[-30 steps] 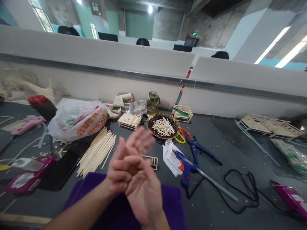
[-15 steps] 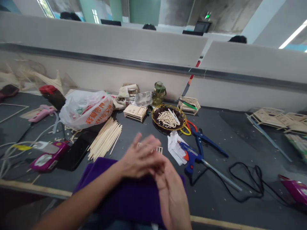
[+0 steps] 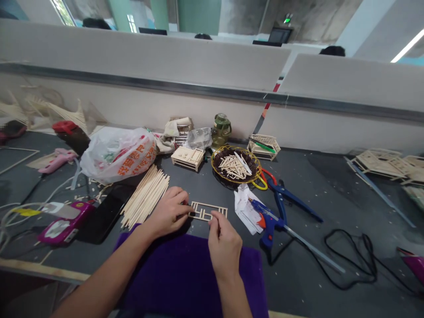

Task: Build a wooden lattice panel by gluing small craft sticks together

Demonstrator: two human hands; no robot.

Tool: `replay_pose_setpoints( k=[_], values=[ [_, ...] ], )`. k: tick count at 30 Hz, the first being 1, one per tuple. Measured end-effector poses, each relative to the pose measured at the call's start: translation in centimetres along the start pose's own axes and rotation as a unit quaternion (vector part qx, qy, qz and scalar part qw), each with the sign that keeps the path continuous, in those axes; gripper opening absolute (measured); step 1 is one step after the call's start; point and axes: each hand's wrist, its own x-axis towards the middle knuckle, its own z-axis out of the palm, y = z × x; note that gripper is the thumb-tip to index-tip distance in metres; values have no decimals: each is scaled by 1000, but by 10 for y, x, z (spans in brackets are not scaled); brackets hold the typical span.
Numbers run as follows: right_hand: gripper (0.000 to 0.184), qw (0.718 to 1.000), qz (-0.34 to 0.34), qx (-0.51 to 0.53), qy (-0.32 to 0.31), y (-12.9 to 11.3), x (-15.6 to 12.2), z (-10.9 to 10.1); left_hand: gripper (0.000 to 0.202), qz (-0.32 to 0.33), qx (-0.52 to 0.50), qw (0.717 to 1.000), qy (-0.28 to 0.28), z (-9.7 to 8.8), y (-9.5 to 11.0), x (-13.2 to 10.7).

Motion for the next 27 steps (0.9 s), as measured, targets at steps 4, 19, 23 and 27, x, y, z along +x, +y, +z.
replay_pose_setpoints(
  k=[4, 19, 23, 27],
  values=[
    [29, 1000, 2, 6, -16, 4, -2, 2, 18, -5, -2, 1000, -8, 2, -1, 1],
    [29, 999, -18, 21, -30, 3, -3, 1, 24, -28, -11, 999, -18, 12, -7, -2],
    [29, 999, -19, 21, -34, 3, -3, 1, 24, -29, -17, 999, -12, 13, -7, -2],
    [28, 999, -28, 21, -38, 5, -4, 2, 24, -27, -22, 999, -13, 15, -8, -2]
  ],
)
